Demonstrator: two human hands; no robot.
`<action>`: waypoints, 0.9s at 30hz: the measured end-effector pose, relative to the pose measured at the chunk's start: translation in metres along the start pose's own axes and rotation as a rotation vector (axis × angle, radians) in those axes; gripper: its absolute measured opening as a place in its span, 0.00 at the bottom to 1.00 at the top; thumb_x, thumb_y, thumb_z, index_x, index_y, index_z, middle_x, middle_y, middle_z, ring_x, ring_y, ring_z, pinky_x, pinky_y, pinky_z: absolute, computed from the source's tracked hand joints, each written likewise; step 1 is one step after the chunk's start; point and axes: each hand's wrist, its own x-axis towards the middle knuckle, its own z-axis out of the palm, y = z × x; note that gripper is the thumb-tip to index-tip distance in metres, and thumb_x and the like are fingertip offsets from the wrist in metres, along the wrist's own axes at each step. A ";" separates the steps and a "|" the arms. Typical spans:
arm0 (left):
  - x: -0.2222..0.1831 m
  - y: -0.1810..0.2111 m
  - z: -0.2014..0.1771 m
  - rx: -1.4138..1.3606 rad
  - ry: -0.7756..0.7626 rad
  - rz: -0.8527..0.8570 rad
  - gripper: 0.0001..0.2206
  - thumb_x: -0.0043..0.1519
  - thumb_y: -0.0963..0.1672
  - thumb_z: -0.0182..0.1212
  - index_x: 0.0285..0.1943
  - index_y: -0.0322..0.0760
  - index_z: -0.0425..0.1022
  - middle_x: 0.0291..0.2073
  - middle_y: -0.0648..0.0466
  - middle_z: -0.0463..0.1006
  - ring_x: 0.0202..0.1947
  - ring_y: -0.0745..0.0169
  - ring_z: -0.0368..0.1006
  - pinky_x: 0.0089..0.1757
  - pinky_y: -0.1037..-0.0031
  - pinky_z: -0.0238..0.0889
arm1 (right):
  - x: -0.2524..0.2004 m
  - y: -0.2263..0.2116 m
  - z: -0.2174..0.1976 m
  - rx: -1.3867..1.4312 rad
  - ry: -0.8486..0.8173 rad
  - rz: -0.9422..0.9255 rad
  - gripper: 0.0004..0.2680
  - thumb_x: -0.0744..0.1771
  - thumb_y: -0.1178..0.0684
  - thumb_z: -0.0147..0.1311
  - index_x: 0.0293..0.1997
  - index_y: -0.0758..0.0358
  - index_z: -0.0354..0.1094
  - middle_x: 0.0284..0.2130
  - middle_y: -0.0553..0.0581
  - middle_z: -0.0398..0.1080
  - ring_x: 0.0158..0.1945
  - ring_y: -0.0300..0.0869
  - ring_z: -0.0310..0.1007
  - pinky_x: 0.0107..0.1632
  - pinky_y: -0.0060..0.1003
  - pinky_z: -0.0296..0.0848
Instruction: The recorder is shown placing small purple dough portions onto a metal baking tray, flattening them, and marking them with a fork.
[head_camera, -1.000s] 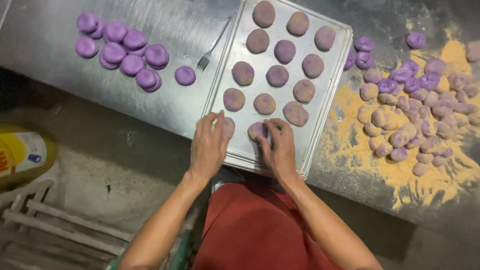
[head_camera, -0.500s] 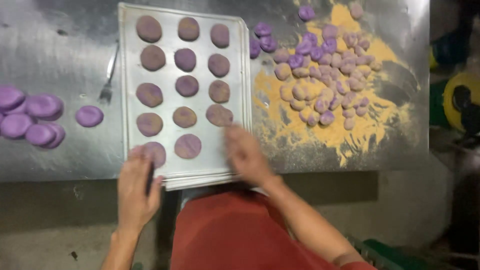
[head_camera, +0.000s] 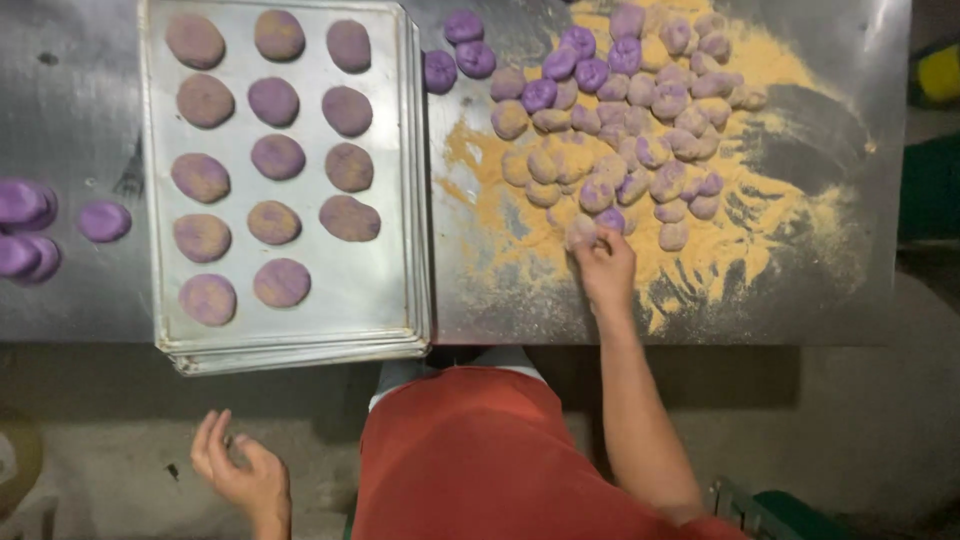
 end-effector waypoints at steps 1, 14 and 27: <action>-0.020 -0.016 -0.001 0.006 -0.004 0.004 0.17 0.68 0.35 0.47 0.65 0.25 0.69 0.67 0.36 0.64 0.70 0.46 0.62 0.62 0.61 0.64 | -0.003 0.000 -0.012 0.004 0.001 0.007 0.11 0.67 0.56 0.63 0.51 0.70 0.70 0.42 0.66 0.74 0.39 0.48 0.76 0.43 0.39 0.74; -0.238 -0.220 0.023 0.412 -0.975 -0.874 0.22 0.64 0.49 0.58 0.64 0.35 0.73 0.54 0.42 0.81 0.53 0.45 0.78 0.53 0.61 0.69 | -0.052 -0.045 0.001 0.469 -0.379 0.044 0.09 0.70 0.59 0.54 0.57 0.66 0.64 0.47 0.57 0.74 0.49 0.41 0.77 0.52 0.35 0.77; 0.025 -0.012 -0.022 -0.144 0.018 -0.086 0.16 0.68 0.38 0.50 0.64 0.31 0.71 0.55 0.42 0.72 0.55 0.46 0.72 0.55 0.62 0.67 | -0.140 -0.153 0.206 -0.419 -0.397 -0.486 0.09 0.66 0.56 0.64 0.48 0.65 0.74 0.39 0.62 0.76 0.45 0.52 0.74 0.53 0.46 0.71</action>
